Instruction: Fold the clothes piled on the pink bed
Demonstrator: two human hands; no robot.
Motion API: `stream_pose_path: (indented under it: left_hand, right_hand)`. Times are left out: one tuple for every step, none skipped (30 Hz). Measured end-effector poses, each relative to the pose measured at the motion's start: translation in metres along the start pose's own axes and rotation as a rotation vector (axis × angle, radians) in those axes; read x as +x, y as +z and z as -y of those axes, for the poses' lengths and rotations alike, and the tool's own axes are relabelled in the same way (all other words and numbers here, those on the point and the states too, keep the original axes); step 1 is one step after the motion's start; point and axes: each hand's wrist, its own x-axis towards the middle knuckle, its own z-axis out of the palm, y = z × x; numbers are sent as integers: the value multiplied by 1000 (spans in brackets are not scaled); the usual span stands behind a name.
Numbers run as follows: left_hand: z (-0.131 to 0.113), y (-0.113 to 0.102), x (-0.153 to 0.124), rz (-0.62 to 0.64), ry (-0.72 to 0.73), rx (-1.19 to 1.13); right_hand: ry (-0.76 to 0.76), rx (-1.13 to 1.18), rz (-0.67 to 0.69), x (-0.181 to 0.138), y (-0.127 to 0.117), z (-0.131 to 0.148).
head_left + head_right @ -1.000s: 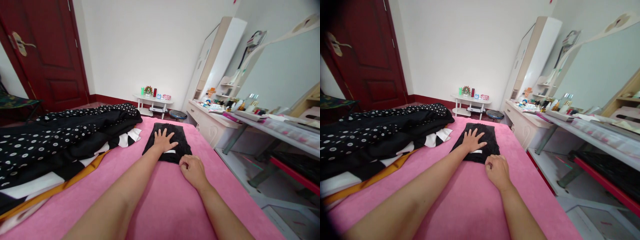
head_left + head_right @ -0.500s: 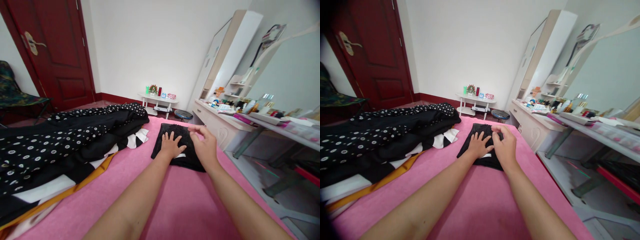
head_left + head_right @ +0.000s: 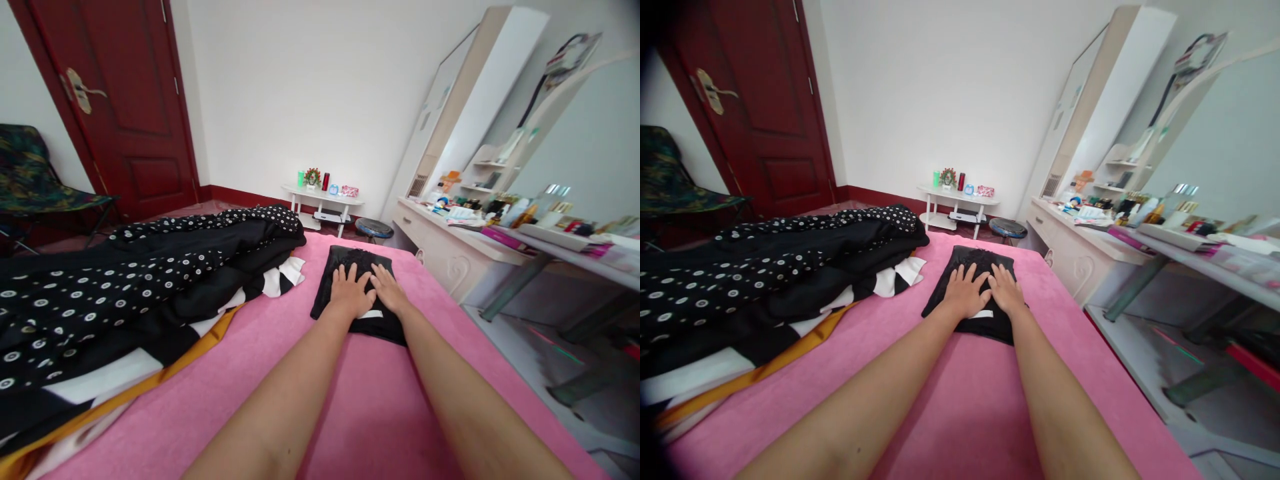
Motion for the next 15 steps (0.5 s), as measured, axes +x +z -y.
stream_pose_path:
  left_hand:
    - [0,-1,-1,18,0,-1]
    - [0,-2,-2,38,1,-2]
    - [1,-3,-3,57,1,-2]
    - [1,-4,-6,74,1,-2]
    - [1,-5,-8,89,-1,-2]
    - [2,-6,-12,102,-1,-2]
    - [2,-8,-16,109,-1,-1]
    - [2,-9,-20,112,-1,0]
    - [2,-11,-25,110,-1,3]
    - [2,-13,-30,103,-3,7]
    - [2,-15,-36,95,-5,11]
    - [2,-17,-41,87,-9,15]
    - [3,-19,-47,78,-10,19]
    - [3,-21,-52,68,-8,23]
    - [4,-23,-58,56,-2,25]
  right_hand:
    - [29,-15,14,-4,-3,3]
    - [58,-28,24,-8,-6,5]
    - [84,-39,31,-13,-8,8]
    - [104,-48,36,-18,-10,10]
    - [119,-54,38,-23,-11,11]
    - [131,-58,37,-29,-12,12]
    - [140,-61,34,-35,-13,13]
    - [150,-65,29,-41,-13,13]
    - [159,-69,23,-46,-14,13]
    - [168,-74,16,-52,-15,13]
    - [176,-80,9,-58,-15,13]
    - [184,-85,0,-63,-16,13]
    - [192,-91,-10,-68,-16,13]
    - [197,-99,-22,-73,-17,12]
    - [198,-108,-37,-78,-17,12]
